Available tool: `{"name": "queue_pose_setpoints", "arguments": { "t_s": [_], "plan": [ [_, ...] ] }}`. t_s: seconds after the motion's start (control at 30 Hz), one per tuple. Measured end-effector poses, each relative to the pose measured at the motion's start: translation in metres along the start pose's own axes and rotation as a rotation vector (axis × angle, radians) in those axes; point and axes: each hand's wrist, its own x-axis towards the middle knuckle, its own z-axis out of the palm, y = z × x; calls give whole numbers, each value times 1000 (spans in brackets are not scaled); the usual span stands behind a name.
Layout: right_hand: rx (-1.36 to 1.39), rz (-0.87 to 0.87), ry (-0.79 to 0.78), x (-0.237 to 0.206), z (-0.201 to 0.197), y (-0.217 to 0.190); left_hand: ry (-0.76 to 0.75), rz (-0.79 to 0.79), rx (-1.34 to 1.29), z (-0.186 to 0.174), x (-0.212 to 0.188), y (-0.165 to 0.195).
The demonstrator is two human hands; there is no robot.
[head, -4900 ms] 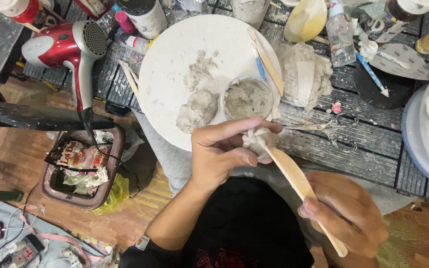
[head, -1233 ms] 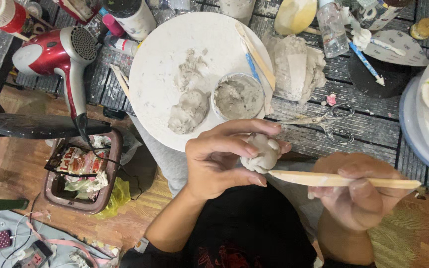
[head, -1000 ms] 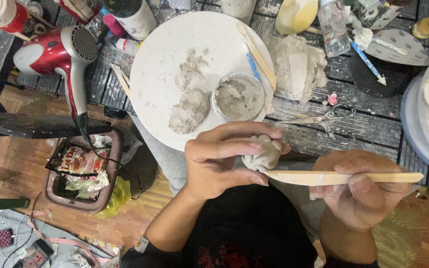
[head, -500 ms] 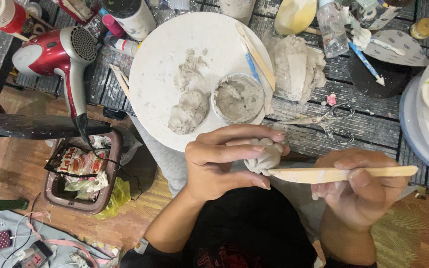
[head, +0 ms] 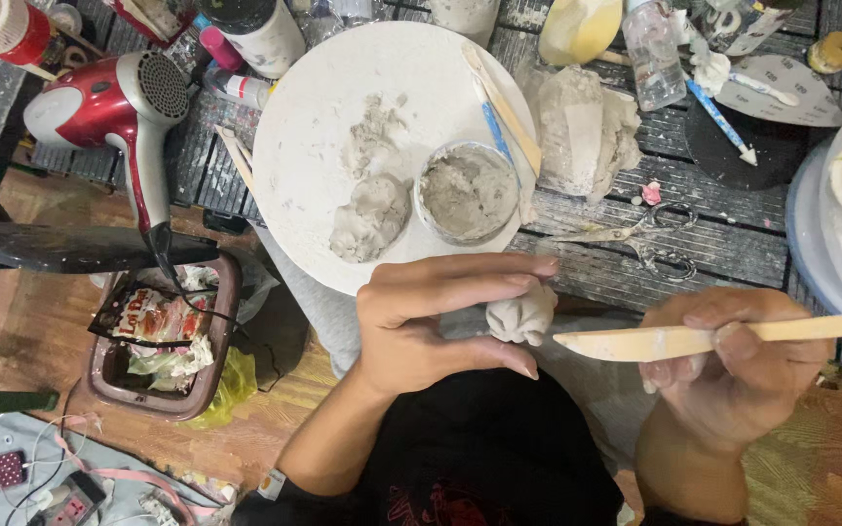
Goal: The person shapes a small lump of clay into a rounded form using a wooden sculpting tool and their fingers. They repeatedly refine the surface and add small details to the object while working at a cluttered table.
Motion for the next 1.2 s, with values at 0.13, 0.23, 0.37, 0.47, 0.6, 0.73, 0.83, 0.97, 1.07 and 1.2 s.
{"name": "queue_pose_setpoints", "arguments": {
  "t_s": [0.13,0.23,0.37,0.47,0.6,0.73,0.83,0.97,1.07,1.2],
  "plan": [
    [26,42,-17,0,0,-5,-33,-4,36,-2,0,2],
    [14,16,12,-1,2,-3,-41,-7,60,-2,0,3],
    [39,15,15,1,1,1,-38,14,101,-1,1,4],
    [78,43,54,0,-1,4,-45,24,115,-1,1,5],
    [82,77,35,-5,-5,7,-49,19,111,-2,1,5],
    [113,76,74,-4,-8,10,-47,-1,86,-2,0,5],
    [139,43,19,3,-11,10,-59,-11,71,-3,0,4],
    [90,-48,-81,2,-10,8,-59,-36,42,-2,-1,4],
    [40,-92,-59,-6,-8,8,-58,-47,25,-1,-1,5],
    [-79,-102,-47,-11,-10,9,-66,-28,50,0,-1,5]
  ]
}}
